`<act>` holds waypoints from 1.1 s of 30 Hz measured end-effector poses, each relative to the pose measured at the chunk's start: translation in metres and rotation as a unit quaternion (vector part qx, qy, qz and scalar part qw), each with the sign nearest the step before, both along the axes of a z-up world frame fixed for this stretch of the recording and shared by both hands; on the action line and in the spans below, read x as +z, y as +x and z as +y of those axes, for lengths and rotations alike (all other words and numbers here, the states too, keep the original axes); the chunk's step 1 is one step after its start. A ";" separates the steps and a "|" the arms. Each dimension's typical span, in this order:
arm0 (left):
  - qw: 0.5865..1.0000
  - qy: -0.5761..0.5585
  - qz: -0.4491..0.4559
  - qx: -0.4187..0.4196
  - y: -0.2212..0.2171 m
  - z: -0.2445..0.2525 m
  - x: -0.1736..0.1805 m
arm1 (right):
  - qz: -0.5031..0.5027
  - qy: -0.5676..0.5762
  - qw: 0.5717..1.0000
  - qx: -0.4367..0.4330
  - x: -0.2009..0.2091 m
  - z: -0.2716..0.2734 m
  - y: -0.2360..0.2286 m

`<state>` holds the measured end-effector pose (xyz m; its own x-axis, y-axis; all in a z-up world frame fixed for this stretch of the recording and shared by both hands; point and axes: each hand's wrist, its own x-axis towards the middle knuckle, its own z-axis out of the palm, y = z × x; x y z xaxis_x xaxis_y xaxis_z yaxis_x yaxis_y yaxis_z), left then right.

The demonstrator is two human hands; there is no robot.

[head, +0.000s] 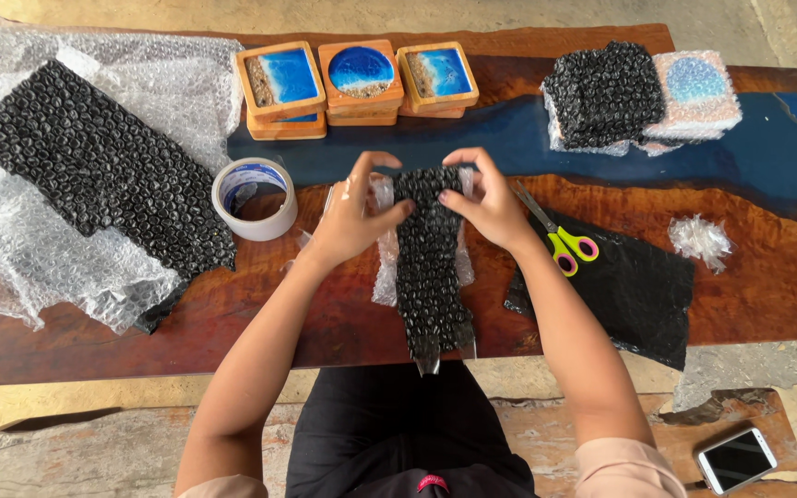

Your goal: The person wraps wooden and resin coasters in bubble wrap and black protective material, using scissors and tape to secure the packaging.

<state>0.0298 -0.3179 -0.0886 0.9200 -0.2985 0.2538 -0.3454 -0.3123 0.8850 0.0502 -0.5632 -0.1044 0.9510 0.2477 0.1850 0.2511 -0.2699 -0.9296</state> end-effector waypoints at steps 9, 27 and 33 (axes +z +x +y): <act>0.990 -0.033 0.133 0.030 0.009 -0.006 -0.020 | 0.063 0.068 0.994 -0.062 -0.018 0.011 0.003; 0.984 -0.158 0.082 0.024 0.021 0.000 -0.029 | 0.036 0.130 0.989 -0.064 -0.031 0.008 0.009; 0.981 -0.190 0.023 -0.001 -0.008 -0.007 0.013 | -0.041 0.126 0.988 -0.074 -0.029 0.003 0.003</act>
